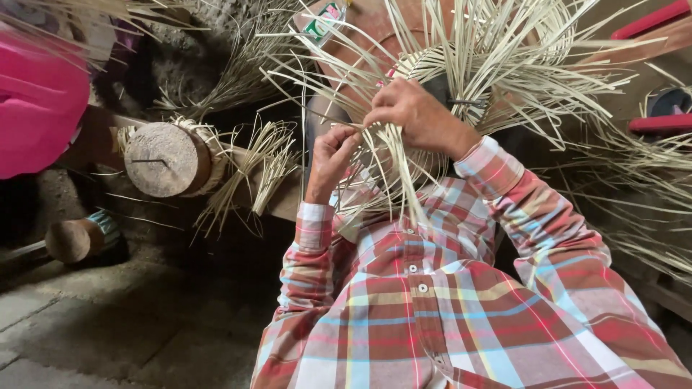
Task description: Weaving a hat from dried straw or palm leaf strands by hand in a workshop.
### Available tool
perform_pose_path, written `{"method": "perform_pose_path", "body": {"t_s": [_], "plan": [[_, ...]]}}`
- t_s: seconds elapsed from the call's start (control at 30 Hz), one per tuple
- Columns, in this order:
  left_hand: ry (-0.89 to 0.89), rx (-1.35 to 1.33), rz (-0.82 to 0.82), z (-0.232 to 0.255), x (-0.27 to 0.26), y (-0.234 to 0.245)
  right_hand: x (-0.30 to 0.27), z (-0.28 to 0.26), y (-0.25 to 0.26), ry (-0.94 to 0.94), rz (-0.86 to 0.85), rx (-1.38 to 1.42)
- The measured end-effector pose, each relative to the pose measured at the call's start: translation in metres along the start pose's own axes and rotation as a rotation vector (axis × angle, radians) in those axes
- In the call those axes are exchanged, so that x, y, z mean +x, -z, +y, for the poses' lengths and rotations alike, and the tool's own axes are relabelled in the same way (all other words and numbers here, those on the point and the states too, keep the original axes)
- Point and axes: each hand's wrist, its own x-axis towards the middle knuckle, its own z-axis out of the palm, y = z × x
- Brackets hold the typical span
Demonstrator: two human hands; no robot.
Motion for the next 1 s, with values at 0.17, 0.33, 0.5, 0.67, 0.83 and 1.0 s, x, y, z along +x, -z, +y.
{"method": "perform_pose_path", "body": {"t_s": [0.17, 0.33, 0.5, 0.67, 0.83, 1.0], "plan": [[-0.047, 0.008, -0.006, 0.003, -0.003, -0.002, 0.014, 0.008, -0.034, 0.077, 0.045, -0.047], [-0.122, 0.057, 0.046, 0.000, -0.004, -0.008, 0.039, 0.007, -0.036, 0.060, 0.063, 0.031], [-0.193, 0.142, 0.083, -0.027, 0.000, -0.004, 0.040, 0.009, -0.017, 0.113, 0.008, 0.280], [-0.184, 0.136, 0.052, -0.010, 0.001, -0.008, 0.024, 0.006, -0.016, 0.076, -0.027, 0.031], [-0.189, 0.084, 0.062, -0.005, -0.001, -0.008, 0.017, 0.005, -0.027, 0.049, 0.010, -0.076], [-0.119, -0.004, 0.008, -0.002, 0.000, -0.005, 0.001, -0.006, -0.024, 0.094, 0.155, 0.030]]}}
